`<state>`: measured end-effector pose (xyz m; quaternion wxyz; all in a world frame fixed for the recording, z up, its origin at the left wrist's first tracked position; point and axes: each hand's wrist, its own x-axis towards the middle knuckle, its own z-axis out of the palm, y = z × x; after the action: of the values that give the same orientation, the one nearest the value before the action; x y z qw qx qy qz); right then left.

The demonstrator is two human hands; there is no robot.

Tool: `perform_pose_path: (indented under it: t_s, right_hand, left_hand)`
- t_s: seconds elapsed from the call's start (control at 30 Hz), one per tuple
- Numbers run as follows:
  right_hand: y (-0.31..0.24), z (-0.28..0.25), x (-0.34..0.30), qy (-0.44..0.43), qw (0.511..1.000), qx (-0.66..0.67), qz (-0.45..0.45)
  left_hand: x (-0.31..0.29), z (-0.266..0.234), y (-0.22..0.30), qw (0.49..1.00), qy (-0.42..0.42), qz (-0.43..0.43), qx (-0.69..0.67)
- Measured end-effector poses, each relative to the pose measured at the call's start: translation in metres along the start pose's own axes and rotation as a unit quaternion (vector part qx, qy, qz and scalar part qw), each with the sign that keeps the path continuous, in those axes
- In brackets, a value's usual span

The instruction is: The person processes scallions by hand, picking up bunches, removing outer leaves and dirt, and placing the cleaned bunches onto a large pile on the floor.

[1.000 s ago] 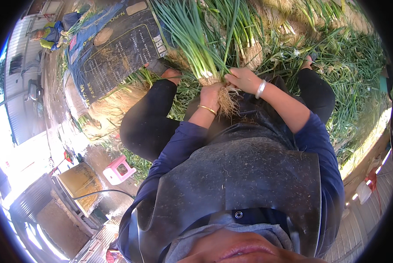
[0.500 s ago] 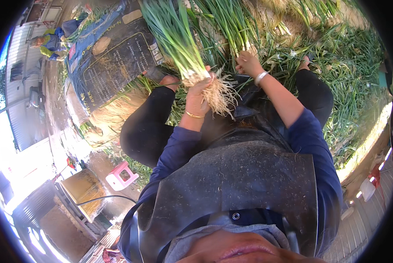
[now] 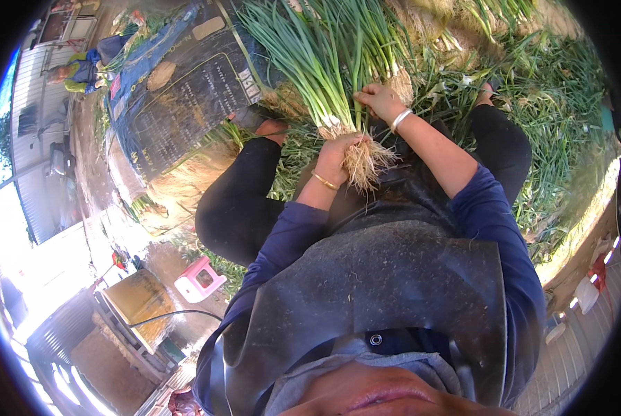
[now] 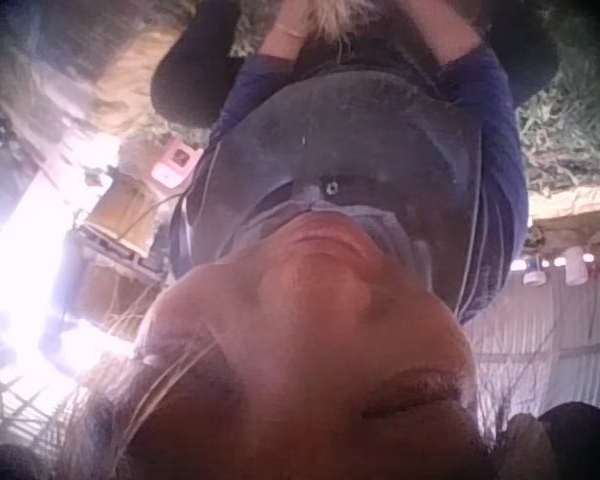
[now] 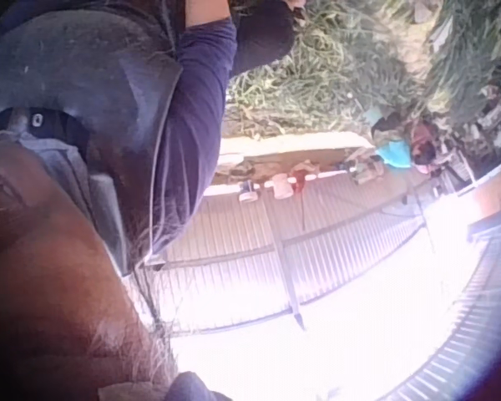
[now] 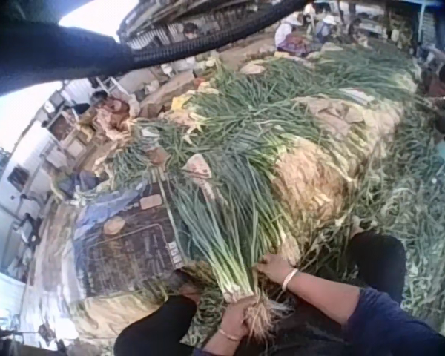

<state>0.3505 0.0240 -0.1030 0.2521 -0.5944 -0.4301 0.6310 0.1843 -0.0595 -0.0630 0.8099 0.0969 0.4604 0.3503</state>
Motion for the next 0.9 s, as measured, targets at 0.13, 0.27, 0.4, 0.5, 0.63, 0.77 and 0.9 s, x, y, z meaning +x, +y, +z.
perform_pose_path:
  t_s: [0.13,0.27,0.4,0.5,0.63,0.77,0.9]
  right_hand:
    - [-0.028,0.007,-0.067,-0.016,0.973,0.213,-0.086]
    - [0.001,-0.026,-0.066,0.093,0.928,0.348,-0.098]
    - [0.024,-0.004,-0.047,-0.059,0.927,0.342,0.143]
    - [0.014,0.011,-0.03,-0.031,0.963,0.26,0.059]
    - [0.006,0.012,-0.036,0.001,0.996,0.085,0.006]
    - [0.012,0.008,-0.046,-0.002,0.998,-0.058,-0.029]
    - [-0.004,-0.002,-0.086,-0.102,0.992,0.066,-0.037]
  left_hand:
    - [0.0,-0.019,0.006,0.993,0.072,0.071,-0.057]
    - [0.0,-0.023,0.005,0.992,0.062,0.074,-0.081]
    - [-0.005,-0.009,0.01,0.996,-0.049,-0.006,-0.074]
    - [-0.005,-0.015,0.0,0.995,-0.068,-0.032,-0.061]
    - [-0.011,-0.01,-0.005,0.994,-0.054,-0.067,-0.069]
    - [-0.005,-0.008,-0.008,0.986,-0.066,-0.086,-0.123]
    - [-0.01,-0.003,0.005,0.983,-0.081,-0.029,-0.165]
